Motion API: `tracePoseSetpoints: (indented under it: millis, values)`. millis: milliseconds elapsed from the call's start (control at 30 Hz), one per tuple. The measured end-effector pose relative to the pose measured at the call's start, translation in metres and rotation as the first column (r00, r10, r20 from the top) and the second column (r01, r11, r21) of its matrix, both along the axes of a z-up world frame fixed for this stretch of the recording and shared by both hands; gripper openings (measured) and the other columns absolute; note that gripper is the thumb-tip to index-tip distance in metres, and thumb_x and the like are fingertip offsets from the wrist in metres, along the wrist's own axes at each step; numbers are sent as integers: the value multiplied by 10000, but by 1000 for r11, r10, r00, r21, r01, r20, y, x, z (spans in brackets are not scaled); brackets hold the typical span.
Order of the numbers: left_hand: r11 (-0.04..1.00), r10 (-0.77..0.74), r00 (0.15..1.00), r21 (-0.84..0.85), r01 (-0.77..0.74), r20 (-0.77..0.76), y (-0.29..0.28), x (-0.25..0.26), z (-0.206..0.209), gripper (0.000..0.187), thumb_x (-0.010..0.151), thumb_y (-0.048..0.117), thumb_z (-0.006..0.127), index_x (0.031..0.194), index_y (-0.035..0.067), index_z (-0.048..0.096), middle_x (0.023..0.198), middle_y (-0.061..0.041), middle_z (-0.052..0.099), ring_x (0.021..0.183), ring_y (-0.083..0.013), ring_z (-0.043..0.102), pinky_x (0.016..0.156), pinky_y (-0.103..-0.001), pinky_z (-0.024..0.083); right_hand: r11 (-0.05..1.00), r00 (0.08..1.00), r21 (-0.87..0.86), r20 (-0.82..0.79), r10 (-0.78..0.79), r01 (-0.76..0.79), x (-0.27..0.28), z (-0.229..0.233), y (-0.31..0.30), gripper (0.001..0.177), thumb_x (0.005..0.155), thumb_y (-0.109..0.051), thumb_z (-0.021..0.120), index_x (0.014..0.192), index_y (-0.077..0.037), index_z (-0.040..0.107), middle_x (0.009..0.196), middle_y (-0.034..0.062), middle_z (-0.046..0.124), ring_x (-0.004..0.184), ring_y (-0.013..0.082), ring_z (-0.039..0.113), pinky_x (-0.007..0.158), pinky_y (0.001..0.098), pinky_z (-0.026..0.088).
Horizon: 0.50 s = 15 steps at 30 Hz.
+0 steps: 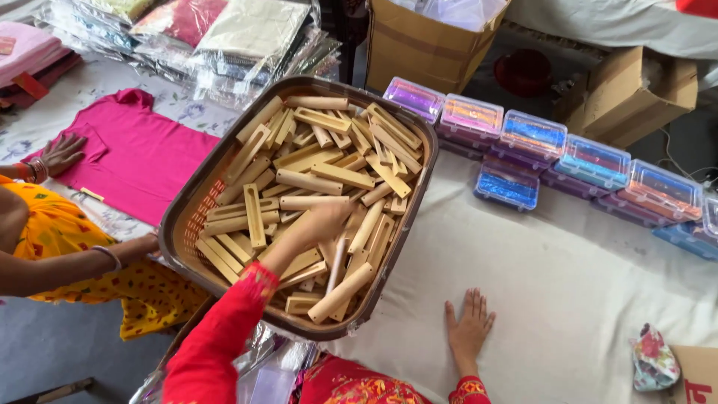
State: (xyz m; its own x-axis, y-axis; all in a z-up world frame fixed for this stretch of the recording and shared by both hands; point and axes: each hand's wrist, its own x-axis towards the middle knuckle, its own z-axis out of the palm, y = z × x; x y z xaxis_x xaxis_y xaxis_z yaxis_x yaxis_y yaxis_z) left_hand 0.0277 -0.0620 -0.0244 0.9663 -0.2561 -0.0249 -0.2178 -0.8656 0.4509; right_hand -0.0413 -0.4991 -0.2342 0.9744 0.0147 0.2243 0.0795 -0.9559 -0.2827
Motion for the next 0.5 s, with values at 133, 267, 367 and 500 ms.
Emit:
tracePoseSetpoints:
  millis: [133, 267, 367, 500]
  values:
    - [979, 152, 951, 92, -183, 271, 8, 60, -15, 391, 980, 154, 576, 1360, 64, 585, 1367, -138, 619, 1155, -288, 623, 944, -464, 499, 1000, 1000, -21, 24, 3, -3, -3, 0, 2, 774, 972, -624, 453, 1560, -122, 416, 1645, 41, 375, 1534, 232, 292, 1266, 532, 126]
    - [908, 54, 899, 354, -226, 434, 0, 77, -32, 563, 811, 131, 681, 1364, 101, 582, 1348, -92, 595, 1124, -241, 610, 937, -436, 485, 999, 999, -43, 35, -4, 6, -4, -2, 0, 757, 975, -621, 459, 1554, -134, 424, 1644, 32, 382, 1533, 231, 297, 1271, 520, 136]
    - [788, -89, 902, 584, -195, 422, 3, 101, -52, 487, 874, 199, 716, 1338, 120, 590, 1265, -66, 606, 1129, -218, 597, 942, -420, 486, 1000, 999, -26, 33, -9, 10, 0, 2, 1, 758, 963, -623, 471, 1545, -139, 431, 1632, 27, 387, 1526, 227, 299, 1264, 518, 138]
    - [754, -291, 862, 654, -61, 415, -18, 101, -30, 341, 956, 348, 659, 1226, 141, 628, 1211, -92, 609, 1102, -226, 586, 941, -432, 500, 999, 1000, -34, -7, -21, 21, -2, 8, 4, 751, 954, -620, 483, 1535, -146, 436, 1627, 17, 386, 1525, 224, 296, 1263, 513, 138]
